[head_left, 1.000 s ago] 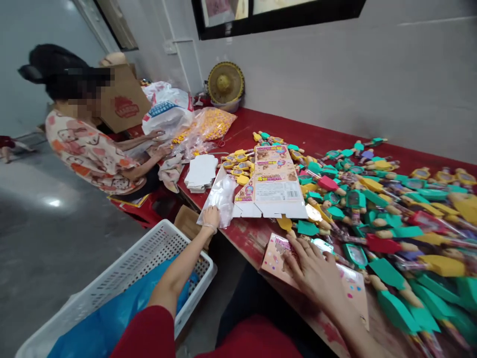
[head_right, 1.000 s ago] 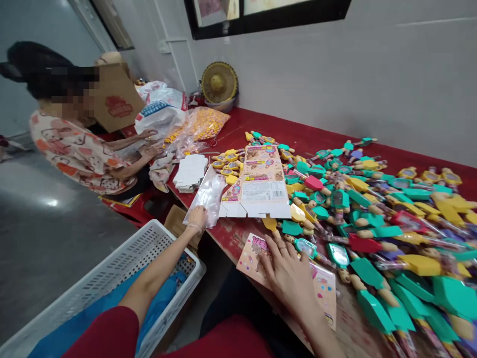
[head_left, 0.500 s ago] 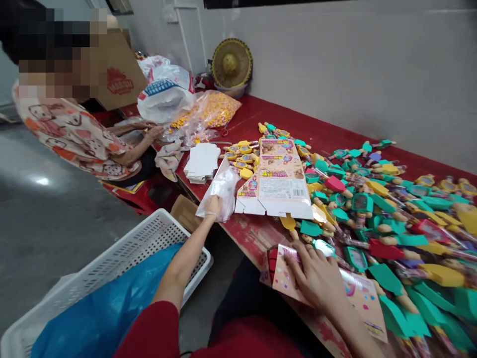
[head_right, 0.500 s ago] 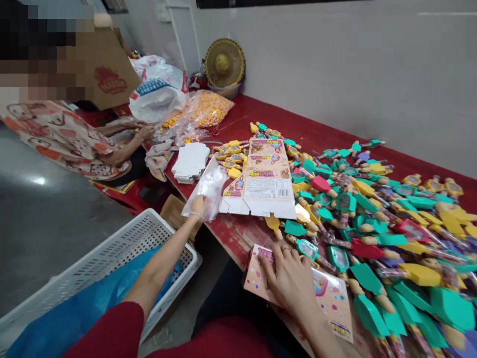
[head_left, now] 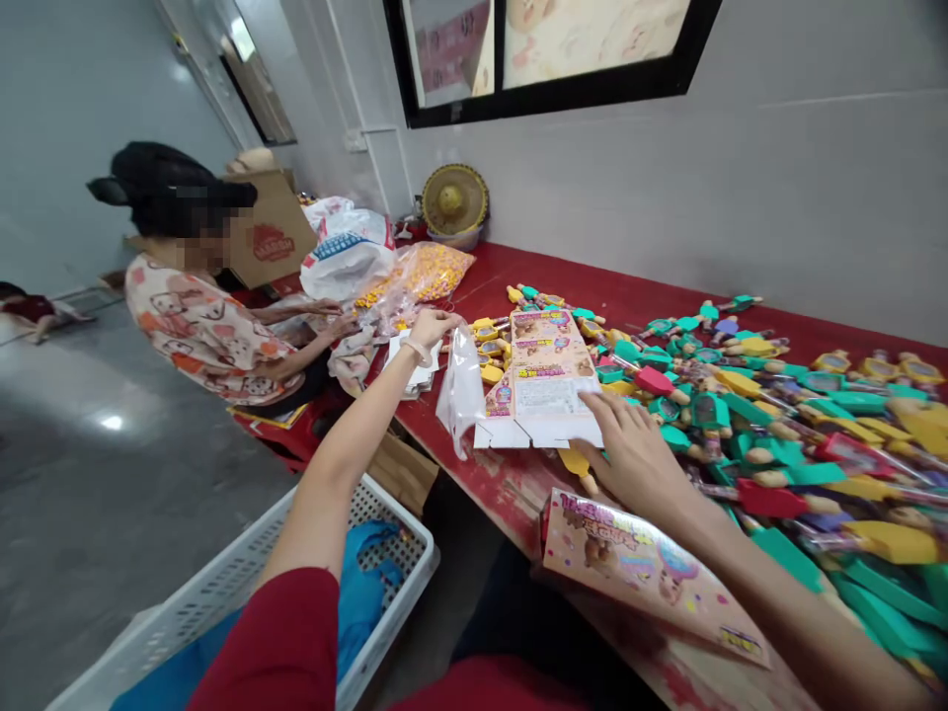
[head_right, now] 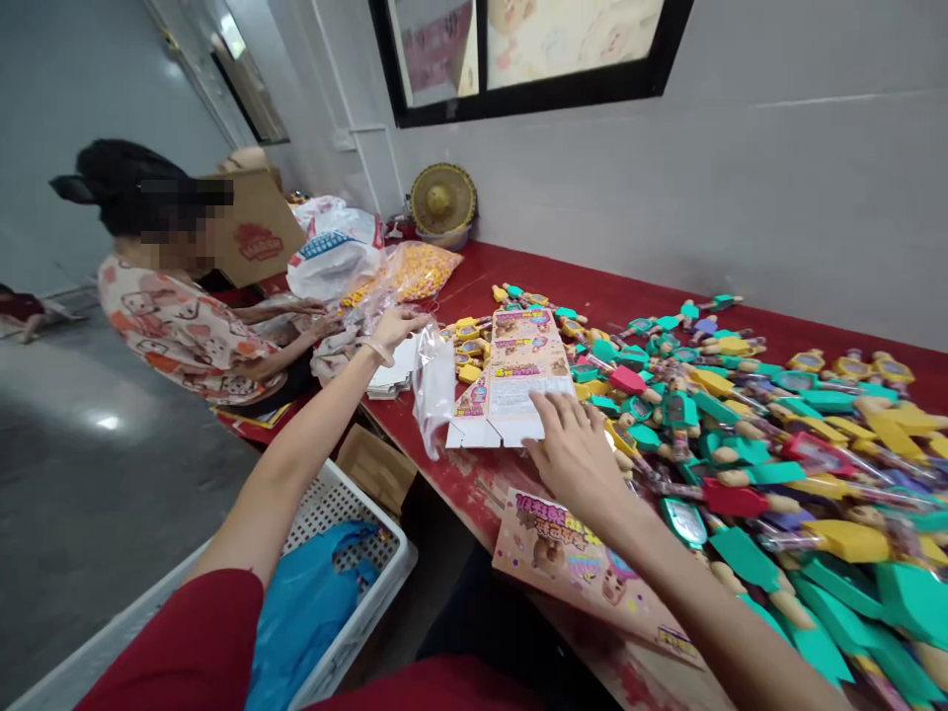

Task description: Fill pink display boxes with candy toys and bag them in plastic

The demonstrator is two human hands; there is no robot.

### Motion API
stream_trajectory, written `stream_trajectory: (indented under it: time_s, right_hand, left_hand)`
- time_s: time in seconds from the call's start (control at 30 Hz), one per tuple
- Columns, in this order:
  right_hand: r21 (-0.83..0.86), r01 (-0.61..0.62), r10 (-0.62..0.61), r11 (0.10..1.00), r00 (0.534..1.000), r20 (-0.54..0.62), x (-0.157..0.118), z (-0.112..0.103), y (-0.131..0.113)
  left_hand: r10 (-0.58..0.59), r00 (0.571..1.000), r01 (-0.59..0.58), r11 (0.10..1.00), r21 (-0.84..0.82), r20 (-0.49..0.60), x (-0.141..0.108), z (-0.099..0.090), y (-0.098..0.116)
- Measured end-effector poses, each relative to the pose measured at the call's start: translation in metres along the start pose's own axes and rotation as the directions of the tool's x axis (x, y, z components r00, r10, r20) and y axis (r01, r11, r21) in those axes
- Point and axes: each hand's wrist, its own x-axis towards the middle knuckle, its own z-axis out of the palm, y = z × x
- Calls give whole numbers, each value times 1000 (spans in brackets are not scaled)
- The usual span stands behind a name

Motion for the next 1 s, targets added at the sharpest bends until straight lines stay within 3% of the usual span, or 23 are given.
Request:
stream_trajectory:
  time_s: [0.1,0.2,0.27,0.33,0.4,0.47,0.53,0.6,0.63,0.67,0.7,0.77,0.8,0.87,0.93,1.0]
  right_hand:
    - [168,20,-16,986,999,-28,65,-11,-2]
    - [274,5,19,962,996,-84,114,-4,-11]
    - [299,31,15,954,988,-151,133,2,-16]
    - [313,87,-17,946,975,-220,144,2,-18]
    - [334,144,-54,932,963,-264,147,-6,-15]
    - [347,199,-111,917,959,-260,145,-21,-10]
    - [321,225,-161,920,963,-216,140,-40,-7]
    - [252,187,-149,949,976,-162,132,-60,-8]
    - [211,149,-120,966,982,-145,129,-70,-9]
    - [178,116,-92,977,986,-136,126,-80,-11]
    - [161,95,-73,982,988,-134,123,-90,-13]
    - [186,87,-62,979,988,-140,116,-108,-17]
    - [227,89,-58,970,988,-140,111,-116,-19]
    - [373,86,-41,924,991,-126,96,-125,-19]
    - [556,88,-57,827,996,-73,78,-126,-17]
    - [677,113,-154,727,988,1,55,-119,-15]
  left_hand:
    - [27,995,-25,999,-32,95,-10,11,35]
    - [47,976,-40,998,-38,214,-27,19,71]
    - [84,916,-79,996,-30,393,-43,20,95]
    - [125,809,-139,990,-19,575,-59,17,116]
    - [140,747,-182,983,-3,650,-71,11,130]
    - [129,773,-187,982,29,621,-76,1,137]
    - [114,852,-187,978,93,512,-78,-11,140]
    - [206,935,-259,953,160,288,-83,-21,143]
    - [314,935,-341,922,181,165,-89,-25,145]
    - [443,893,-451,871,197,81,-98,-27,149]
    - [568,820,-568,794,214,70,-110,-27,154]
    - [699,667,-744,611,269,258,-139,-23,164]
    - [674,622,-783,530,326,398,-152,-19,170]
    - [539,620,-784,411,465,570,-173,-10,183]
    - [438,634,-769,441,463,637,-184,-8,199]
    - [374,565,-736,631,245,735,-189,-14,220]
